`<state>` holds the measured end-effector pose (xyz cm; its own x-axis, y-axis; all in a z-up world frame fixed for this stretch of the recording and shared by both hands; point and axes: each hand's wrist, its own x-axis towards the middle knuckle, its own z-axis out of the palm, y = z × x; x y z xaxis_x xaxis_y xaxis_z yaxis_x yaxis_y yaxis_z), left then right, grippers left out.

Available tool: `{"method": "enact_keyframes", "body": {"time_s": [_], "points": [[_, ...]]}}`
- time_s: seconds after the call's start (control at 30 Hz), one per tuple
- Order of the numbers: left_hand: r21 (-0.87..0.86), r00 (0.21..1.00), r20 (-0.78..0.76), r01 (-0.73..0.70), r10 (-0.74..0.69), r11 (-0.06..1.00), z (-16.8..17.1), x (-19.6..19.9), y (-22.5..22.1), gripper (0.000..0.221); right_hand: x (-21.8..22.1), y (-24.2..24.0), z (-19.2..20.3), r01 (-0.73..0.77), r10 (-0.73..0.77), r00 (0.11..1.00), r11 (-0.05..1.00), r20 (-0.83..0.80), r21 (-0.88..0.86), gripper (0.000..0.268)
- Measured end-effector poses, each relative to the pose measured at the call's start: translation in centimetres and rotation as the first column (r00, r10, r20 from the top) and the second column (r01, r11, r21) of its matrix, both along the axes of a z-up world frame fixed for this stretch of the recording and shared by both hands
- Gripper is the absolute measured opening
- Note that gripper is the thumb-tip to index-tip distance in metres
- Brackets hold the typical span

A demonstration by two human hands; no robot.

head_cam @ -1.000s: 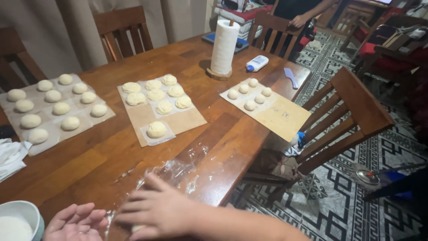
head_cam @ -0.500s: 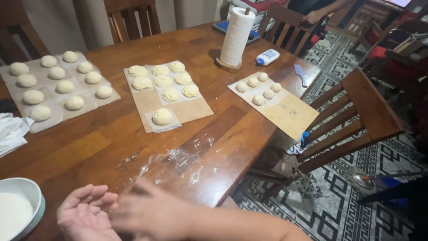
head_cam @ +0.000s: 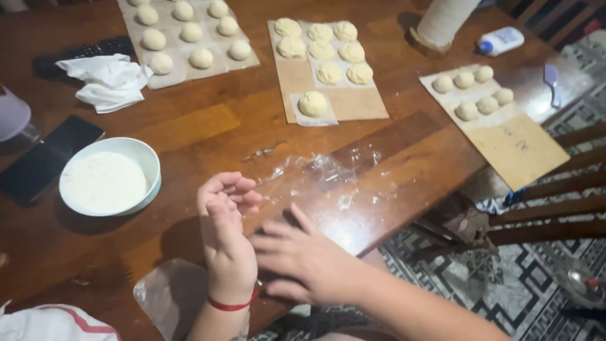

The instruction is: Shaping dough into small balls and placing them on wooden boards for proofing.

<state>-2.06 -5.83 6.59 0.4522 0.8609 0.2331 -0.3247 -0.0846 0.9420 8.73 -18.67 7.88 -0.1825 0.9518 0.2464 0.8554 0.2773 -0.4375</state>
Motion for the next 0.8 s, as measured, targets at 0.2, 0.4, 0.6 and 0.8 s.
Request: {"method": "enact_keyframes", "body": {"time_s": [0.2,0.4,0.6,0.8], "points": [[-0.004,1.0,-0.027,0.007,-0.007,1.0,0.5,-0.2,-0.1,0.07,2.5,0.1,-2.0,0.182,-0.237,0.941,0.956,0.241,0.229,0.056],[-0.024,0.999,0.025,0.042,-0.041,0.999,0.3,-0.2,-0.5,0.074,6.2,-5.6,-3.3,0.302,-0.309,0.951,0.93,0.001,0.208,0.035],[-0.012,0.998,0.028,0.061,-0.06,0.998,0.2,-0.3,-0.7,0.075,9.9,-8.6,-3.0,0.573,-0.56,0.819,0.81,-0.126,0.124,0.032],[-0.008,0.998,0.031,0.046,-0.046,0.999,-0.6,-0.3,-0.4,0.062,11.2,-4.6,-3.8,0.345,-0.343,0.936,0.939,-0.074,0.008,0.043]]}}
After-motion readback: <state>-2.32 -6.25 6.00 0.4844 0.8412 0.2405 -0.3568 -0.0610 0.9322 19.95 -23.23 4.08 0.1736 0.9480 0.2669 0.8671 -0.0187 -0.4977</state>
